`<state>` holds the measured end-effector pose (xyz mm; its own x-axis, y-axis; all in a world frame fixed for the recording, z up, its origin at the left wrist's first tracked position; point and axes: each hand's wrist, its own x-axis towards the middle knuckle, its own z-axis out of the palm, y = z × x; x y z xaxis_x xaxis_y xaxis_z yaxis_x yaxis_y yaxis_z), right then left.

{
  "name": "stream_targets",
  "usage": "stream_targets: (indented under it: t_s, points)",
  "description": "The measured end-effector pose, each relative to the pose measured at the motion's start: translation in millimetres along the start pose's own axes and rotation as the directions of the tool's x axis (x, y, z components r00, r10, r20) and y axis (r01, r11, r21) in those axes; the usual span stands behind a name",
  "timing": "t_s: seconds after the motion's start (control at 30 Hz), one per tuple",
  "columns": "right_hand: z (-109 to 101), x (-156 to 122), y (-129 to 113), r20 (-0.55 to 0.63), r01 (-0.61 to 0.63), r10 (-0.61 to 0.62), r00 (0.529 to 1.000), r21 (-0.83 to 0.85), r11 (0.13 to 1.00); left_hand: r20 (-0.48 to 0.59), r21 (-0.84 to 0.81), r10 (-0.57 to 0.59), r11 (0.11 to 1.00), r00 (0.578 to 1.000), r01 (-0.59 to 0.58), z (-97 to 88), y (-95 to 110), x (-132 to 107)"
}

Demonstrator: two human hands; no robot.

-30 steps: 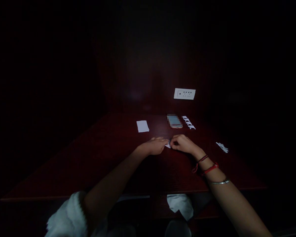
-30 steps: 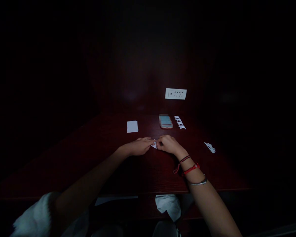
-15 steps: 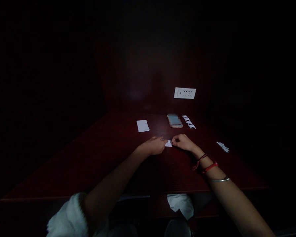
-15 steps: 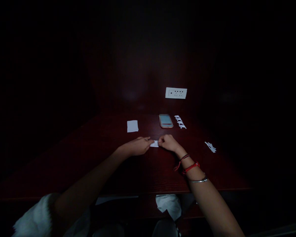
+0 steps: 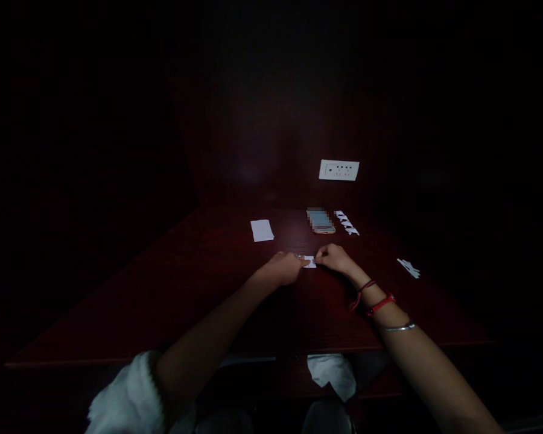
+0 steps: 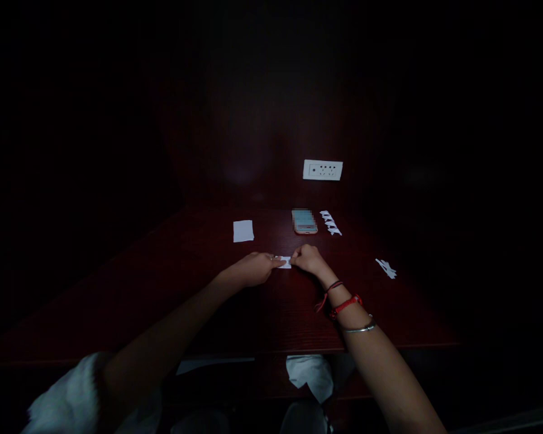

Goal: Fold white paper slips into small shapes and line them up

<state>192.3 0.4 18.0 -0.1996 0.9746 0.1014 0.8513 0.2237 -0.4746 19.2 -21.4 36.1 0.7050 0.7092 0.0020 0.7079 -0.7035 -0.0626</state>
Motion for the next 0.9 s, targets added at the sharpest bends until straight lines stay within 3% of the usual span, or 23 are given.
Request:
stream_targets:
  t_s: [0.23, 0.33, 0.4, 0.5, 0.57, 0.77, 0.9]
  points:
    - [5.0, 1.2, -1.5, -0.029, -0.017, 0.016, 0.999, -0.03, 0.999, 0.027, -0.019, -0.034, 0.999, 0.999, 0.035, -2.0, 5.9, 0.0]
    - [4.5, -1.5, -1.3, -0.097, 0.075, -0.082, 0.992, -0.071, 0.995, 0.033, -0.039, -0.045, 0.998, 0.998, 0.047, -0.1, 4.6, 0.2]
    - [1.5, -4.8, -1.1, -0.123, 0.199, -0.212, 0.97, -0.112, 0.974, 0.05, -0.053, -0.053, 0.997, 0.997, 0.056, 0.2, 3.4, -0.1]
    - [-5.2, -10.0, -1.3, -0.03, 0.389, -0.399, 0.916, -0.173, 0.905, 0.067, -0.077, -0.049, 0.996, 0.997, 0.054, -0.2, 1.7, -0.4]
    - [-9.1, -12.9, -2.0, 0.048, 0.447, -0.447, 0.893, -0.204, 0.871, 0.067, -0.086, -0.039, 0.995, 0.997, 0.045, -0.4, 0.6, -0.2]
    - [-13.3, -18.4, -6.0, 0.109, 0.484, -0.473, 0.874, -0.28, 0.829, 0.058, -0.103, -0.018, 0.994, 0.998, 0.024, -1.5, -0.7, 0.6]
    - [-14.4, -19.6, -9.9, 0.116, 0.458, -0.447, 0.887, -0.329, 0.825, 0.055, -0.098, -0.023, 0.995, 0.998, 0.028, -2.9, -0.2, -0.4]
